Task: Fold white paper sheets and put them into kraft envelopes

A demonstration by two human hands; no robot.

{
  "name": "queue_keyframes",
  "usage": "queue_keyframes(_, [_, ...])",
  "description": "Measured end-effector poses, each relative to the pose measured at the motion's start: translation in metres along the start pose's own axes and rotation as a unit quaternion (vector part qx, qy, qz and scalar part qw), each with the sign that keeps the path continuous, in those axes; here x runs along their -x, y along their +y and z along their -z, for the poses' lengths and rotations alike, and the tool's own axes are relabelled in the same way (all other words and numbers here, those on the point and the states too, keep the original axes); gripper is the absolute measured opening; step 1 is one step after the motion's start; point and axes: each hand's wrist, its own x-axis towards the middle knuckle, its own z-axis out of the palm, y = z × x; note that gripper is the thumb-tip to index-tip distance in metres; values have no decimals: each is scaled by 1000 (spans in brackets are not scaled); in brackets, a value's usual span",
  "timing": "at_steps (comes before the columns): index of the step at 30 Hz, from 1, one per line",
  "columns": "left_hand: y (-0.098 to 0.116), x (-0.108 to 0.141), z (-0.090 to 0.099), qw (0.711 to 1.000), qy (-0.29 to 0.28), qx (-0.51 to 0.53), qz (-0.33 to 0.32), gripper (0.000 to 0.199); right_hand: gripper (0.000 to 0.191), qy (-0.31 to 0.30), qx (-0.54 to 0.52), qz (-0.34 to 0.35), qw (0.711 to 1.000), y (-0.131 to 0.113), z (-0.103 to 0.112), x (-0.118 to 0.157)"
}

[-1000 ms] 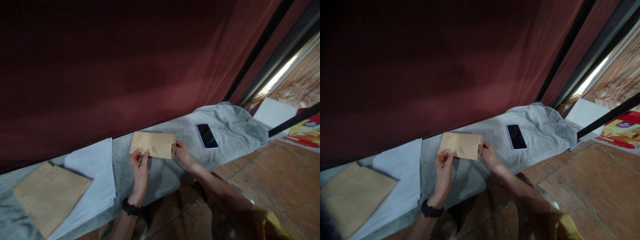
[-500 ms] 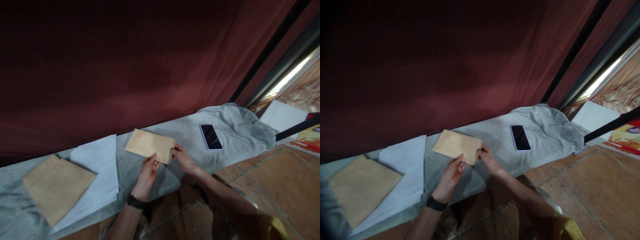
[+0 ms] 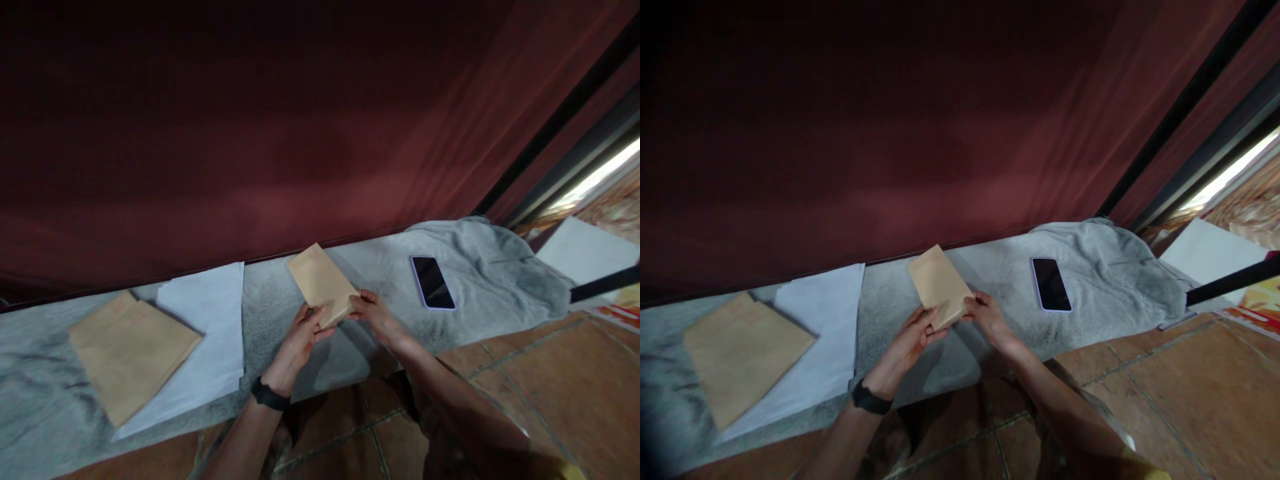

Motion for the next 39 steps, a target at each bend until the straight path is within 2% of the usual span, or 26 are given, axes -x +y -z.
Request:
queue_keyframes(2, [-1,2,-2,1000,-17,-9,4,50,27,2,9,-3,1000,3,1,-1])
queue_keyframes(5, [-1,4,0,999,-12,-50,-14,49,26,-27,69,-13,997,8,6,-4])
queue_keyframes(7, [-1,4,2,997,-17,-80,-14,48,22,-18,143,14,989,11,12,-6])
queue_keyframes(8, [-1,4,3,995,-20,-93,-10,47,21,0,189,50,981,12,15,-7])
queue_keyframes(11, [-4,6,6,989,-37,-144,-1,48,27,47,327,193,924,12,20,-7])
queue_keyframes(14, [-6,10,10,978,-72,-196,5,50,39,-3,434,283,856,8,19,-4])
queue_keyframes(18, [-4,15,15,963,-95,-250,22,47,46,-102,538,339,765,11,11,-2])
queue_keyframes(21, [-3,16,16,956,-93,-277,33,43,49,-109,611,347,703,17,7,-5])
queue_keyframes(23, [-4,15,17,955,-97,-279,38,43,50,-103,641,348,677,21,6,-10])
queue_keyframes(30, [-10,10,21,957,-99,-270,45,51,52,-50,688,328,646,19,6,-40])
queue_keyframes(36, [-15,6,22,954,-93,-276,67,52,55,27,699,296,650,18,-1,-61])
queue_keyframes(39, [-15,6,21,953,-87,-280,71,49,57,33,701,295,648,19,-9,-62])
